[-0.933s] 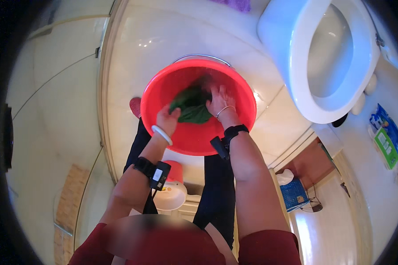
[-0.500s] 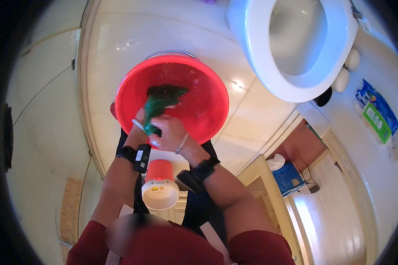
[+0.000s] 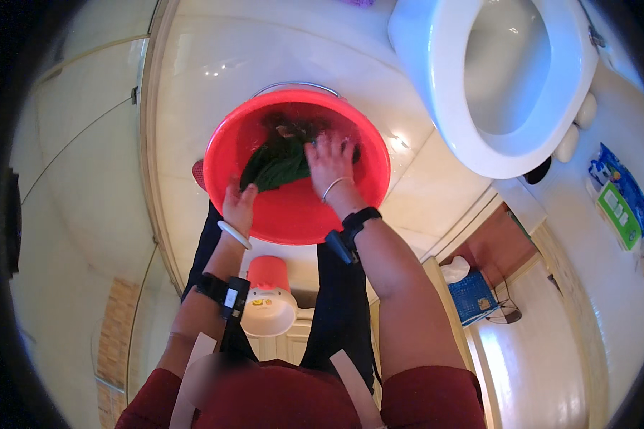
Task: Cleaning a bathroom by wiping shower doors, wringing a cloth, pouring water into a toilet, and mopping the floor.
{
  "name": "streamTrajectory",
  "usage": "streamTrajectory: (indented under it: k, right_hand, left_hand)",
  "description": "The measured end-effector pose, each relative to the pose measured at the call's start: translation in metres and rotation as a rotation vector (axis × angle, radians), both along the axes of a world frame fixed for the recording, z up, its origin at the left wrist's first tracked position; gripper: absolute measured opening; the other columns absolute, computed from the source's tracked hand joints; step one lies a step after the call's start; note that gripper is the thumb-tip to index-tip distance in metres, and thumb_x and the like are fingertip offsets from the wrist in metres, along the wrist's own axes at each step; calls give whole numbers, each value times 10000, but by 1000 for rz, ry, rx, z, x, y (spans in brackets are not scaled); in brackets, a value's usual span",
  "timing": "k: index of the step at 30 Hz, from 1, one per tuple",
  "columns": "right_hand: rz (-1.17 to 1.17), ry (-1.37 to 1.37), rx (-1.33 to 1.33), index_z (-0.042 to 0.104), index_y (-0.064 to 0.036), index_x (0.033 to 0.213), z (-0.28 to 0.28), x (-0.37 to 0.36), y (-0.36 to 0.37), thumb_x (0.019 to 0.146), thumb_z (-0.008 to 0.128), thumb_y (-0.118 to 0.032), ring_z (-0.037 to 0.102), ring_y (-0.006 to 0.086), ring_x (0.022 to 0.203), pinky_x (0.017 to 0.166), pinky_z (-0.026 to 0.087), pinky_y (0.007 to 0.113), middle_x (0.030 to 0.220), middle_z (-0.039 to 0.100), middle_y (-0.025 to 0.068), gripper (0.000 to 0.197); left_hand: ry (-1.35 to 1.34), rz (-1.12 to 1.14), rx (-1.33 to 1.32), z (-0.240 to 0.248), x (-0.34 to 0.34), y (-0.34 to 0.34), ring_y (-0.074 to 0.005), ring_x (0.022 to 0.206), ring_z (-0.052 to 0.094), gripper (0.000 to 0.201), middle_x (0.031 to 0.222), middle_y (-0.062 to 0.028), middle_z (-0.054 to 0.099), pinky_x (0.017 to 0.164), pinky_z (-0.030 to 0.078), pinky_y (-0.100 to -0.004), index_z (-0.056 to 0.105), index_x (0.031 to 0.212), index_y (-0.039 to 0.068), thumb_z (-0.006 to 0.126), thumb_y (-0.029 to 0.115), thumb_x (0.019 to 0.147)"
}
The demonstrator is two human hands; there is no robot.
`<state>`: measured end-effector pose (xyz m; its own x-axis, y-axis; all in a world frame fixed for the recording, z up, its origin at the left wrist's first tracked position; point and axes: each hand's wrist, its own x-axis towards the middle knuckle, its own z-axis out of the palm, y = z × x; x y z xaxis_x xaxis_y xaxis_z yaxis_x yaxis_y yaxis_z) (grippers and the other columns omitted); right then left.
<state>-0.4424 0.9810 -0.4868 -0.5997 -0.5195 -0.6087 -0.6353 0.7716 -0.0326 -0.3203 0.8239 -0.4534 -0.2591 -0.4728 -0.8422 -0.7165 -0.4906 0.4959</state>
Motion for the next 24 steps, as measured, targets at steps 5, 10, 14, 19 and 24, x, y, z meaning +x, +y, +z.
streamTrajectory:
  k: [5,10,14,19,24]
  right_hand:
    - [-85,-273,-116,535,-133,1081,-45,18,-15,724,521,-169,474,295,1051,916,325,461,1110,526,109,359]
    - [-481,-560,-305,586,-103,942,-35,-28,-15,693,534,-86,539,290,903,853,396,379,887,586,117,255]
    - [-519,-730,-953,578,-57,765,35,-16,-18,618,570,6,542,277,804,787,426,358,762,566,95,160]
    - [-310,-1091,-1171,541,6,754,106,-15,-27,634,568,21,539,260,821,773,416,351,787,560,99,124]
    - [-666,-1705,-1128,556,12,812,101,-7,-6,709,575,-68,541,245,827,767,418,361,824,563,141,132]
  left_hand:
    - [103,-137,-68,-3,-18,8,-181,1067,447,607,1182,-149,458,907,337,-261,230,1310,-15,543,97,802]
    - [-192,28,387,25,-66,-10,-231,1264,247,618,1376,-140,241,1005,231,-326,197,1347,38,452,315,856]
    - [-279,189,447,-15,-46,-7,-223,1036,493,597,1215,-110,467,865,405,-319,313,1293,51,457,422,849]
    - [237,473,1251,6,-57,-5,-251,911,559,562,1056,-126,566,818,450,-361,488,1143,57,498,504,803]
    - [140,504,1293,27,-49,12,-229,905,561,407,1029,-116,570,814,451,-344,491,1119,33,540,312,827]
